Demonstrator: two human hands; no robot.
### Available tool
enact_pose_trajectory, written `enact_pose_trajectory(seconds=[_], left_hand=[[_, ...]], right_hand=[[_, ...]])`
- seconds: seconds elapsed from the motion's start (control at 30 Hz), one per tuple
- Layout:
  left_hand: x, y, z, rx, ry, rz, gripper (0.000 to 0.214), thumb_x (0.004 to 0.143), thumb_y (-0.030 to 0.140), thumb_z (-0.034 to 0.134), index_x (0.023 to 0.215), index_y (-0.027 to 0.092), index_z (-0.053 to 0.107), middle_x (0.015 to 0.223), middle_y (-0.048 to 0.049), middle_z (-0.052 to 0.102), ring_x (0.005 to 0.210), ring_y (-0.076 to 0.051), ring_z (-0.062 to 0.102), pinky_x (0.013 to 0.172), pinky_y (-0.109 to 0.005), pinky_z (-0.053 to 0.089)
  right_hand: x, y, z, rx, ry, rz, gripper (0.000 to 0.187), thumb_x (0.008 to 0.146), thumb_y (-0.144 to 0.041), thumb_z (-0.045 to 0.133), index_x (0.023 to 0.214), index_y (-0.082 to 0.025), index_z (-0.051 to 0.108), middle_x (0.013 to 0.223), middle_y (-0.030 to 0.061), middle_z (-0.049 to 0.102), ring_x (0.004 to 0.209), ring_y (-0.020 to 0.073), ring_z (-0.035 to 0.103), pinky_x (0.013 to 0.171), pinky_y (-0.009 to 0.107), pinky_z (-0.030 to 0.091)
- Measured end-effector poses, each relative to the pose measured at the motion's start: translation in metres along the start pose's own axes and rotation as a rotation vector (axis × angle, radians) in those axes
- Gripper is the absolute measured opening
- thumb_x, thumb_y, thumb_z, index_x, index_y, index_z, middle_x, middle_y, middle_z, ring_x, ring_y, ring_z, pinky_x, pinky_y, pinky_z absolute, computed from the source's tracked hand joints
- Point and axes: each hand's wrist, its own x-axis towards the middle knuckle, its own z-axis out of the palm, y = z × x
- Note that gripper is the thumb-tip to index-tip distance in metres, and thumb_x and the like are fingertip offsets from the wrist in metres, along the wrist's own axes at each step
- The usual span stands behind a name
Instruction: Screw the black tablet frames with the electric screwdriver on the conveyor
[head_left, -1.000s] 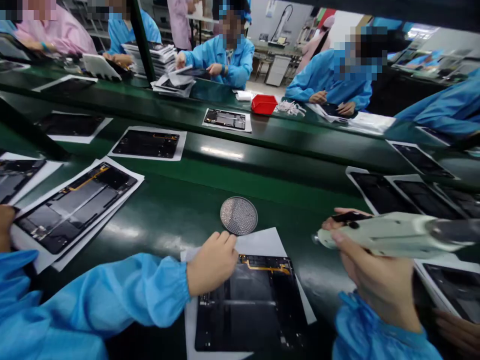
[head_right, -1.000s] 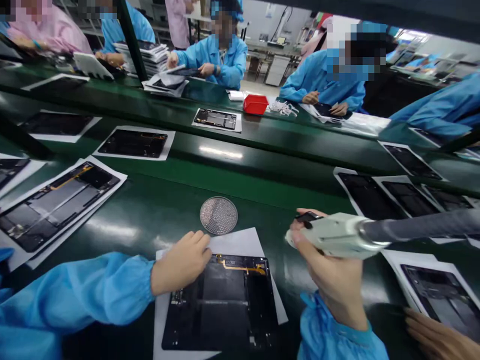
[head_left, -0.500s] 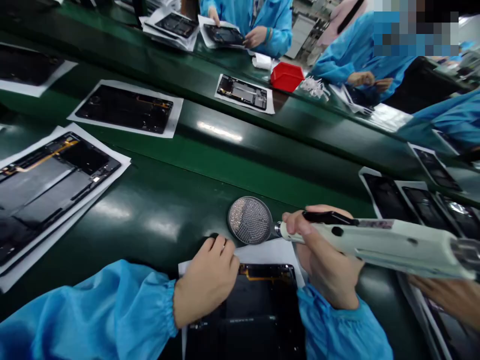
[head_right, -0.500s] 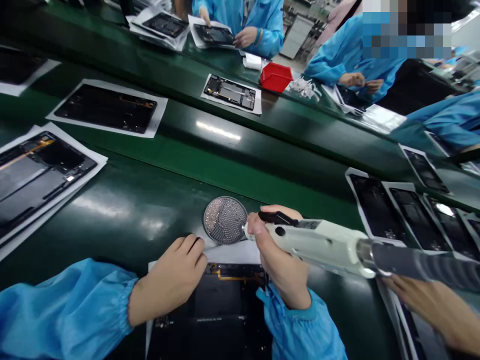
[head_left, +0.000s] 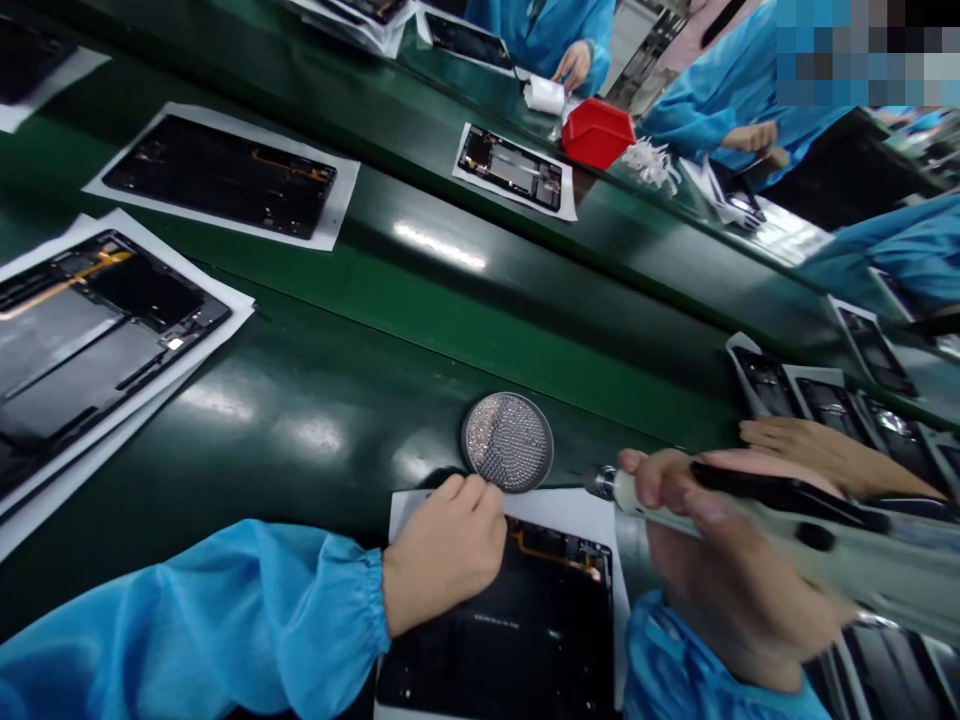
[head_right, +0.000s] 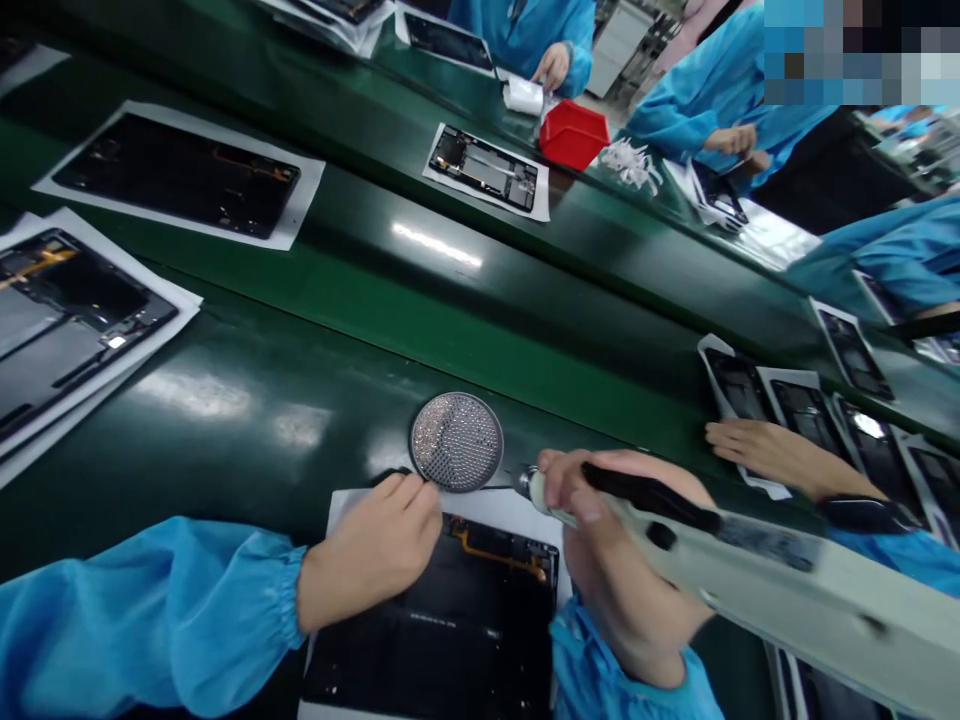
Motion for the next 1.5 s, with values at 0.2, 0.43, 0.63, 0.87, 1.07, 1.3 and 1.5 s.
enact_pose_trajectory(seconds=[0.2, 0.43, 0.63, 0.87, 1.07, 1.3, 1.5], left_hand=[[-0.011, 0.002, -0.005, 0.038, -0.121, -0.077, 0.028, 0.093, 0.005, 0.038, 0.095, 0.008, 0.066, 0.09, -0.0141, 0.061, 0.082, -0.026, 0.058, 0.07, -0.038, 0.05], [-0.032, 0.0, 0.003, 0.145, 0.085, -0.177, 0.037, 0.09, -0.001, 0.03, 0.102, -0.002, 0.065, 0.106, -0.024, 0.061, 0.105, -0.033, 0.06, 0.075, -0.039, 0.055], [-0.022, 0.006, 0.006, 0.08, 0.194, -0.217, 0.024, 0.092, 0.001, 0.042, 0.089, 0.004, 0.065, 0.096, -0.0172, 0.063, 0.101, -0.03, 0.061, 0.078, -0.039, 0.057], [-0.018, -0.004, 0.002, -0.031, 0.205, -0.142, 0.015, 0.091, 0.003, 0.051, 0.082, 0.007, 0.063, 0.085, -0.0126, 0.06, 0.081, -0.025, 0.057, 0.067, -0.037, 0.051], [-0.019, -0.013, -0.003, -0.064, 0.121, -0.078, 0.012, 0.089, 0.007, 0.053, 0.079, 0.012, 0.059, 0.079, -0.0071, 0.053, 0.072, -0.022, 0.049, 0.06, -0.035, 0.041], [-0.015, -0.007, 0.003, -0.063, 0.188, -0.125, 0.015, 0.091, 0.007, 0.052, 0.079, 0.012, 0.058, 0.082, -0.0072, 0.055, 0.072, -0.021, 0.048, 0.061, -0.035, 0.037], [-0.016, -0.006, 0.001, -0.059, 0.191, -0.121, 0.016, 0.093, 0.009, 0.053, 0.079, 0.013, 0.058, 0.08, -0.0058, 0.053, 0.073, -0.021, 0.049, 0.062, -0.035, 0.037]], right_hand=[[0.002, 0.025, 0.019, 0.074, -0.167, -0.014, 0.025, 0.081, -0.013, 0.07, 0.102, -0.028, 0.071, 0.063, -0.0038, 0.063, 0.061, 0.015, 0.059, 0.075, 0.041, 0.055], [-0.002, 0.03, 0.017, 0.117, -0.183, -0.006, 0.023, 0.083, -0.013, 0.068, 0.102, -0.025, 0.071, 0.062, -0.003, 0.063, 0.061, 0.0139, 0.059, 0.077, 0.041, 0.055], [-0.006, 0.041, 0.02, 0.068, -0.221, 0.028, 0.027, 0.084, -0.009, 0.065, 0.106, -0.025, 0.069, 0.065, -0.0019, 0.064, 0.063, 0.0158, 0.06, 0.077, 0.044, 0.055], [-0.007, 0.044, 0.019, 0.04, -0.23, 0.047, 0.032, 0.082, -0.005, 0.062, 0.107, -0.025, 0.068, 0.068, -0.0015, 0.066, 0.067, 0.0164, 0.061, 0.079, 0.043, 0.055], [-0.008, 0.048, 0.016, 0.039, -0.221, 0.067, 0.027, 0.083, -0.01, 0.066, 0.106, -0.024, 0.069, 0.069, -0.0011, 0.066, 0.067, 0.0166, 0.061, 0.081, 0.043, 0.055], [-0.008, 0.045, 0.017, 0.057, -0.208, 0.071, 0.029, 0.081, -0.007, 0.065, 0.105, -0.024, 0.069, 0.068, -0.0014, 0.065, 0.066, 0.0159, 0.06, 0.08, 0.042, 0.054], [-0.007, 0.049, 0.021, 0.067, -0.219, 0.064, 0.025, 0.081, -0.009, 0.066, 0.101, -0.024, 0.069, 0.067, -0.0022, 0.066, 0.065, 0.0144, 0.061, 0.082, 0.041, 0.055]])
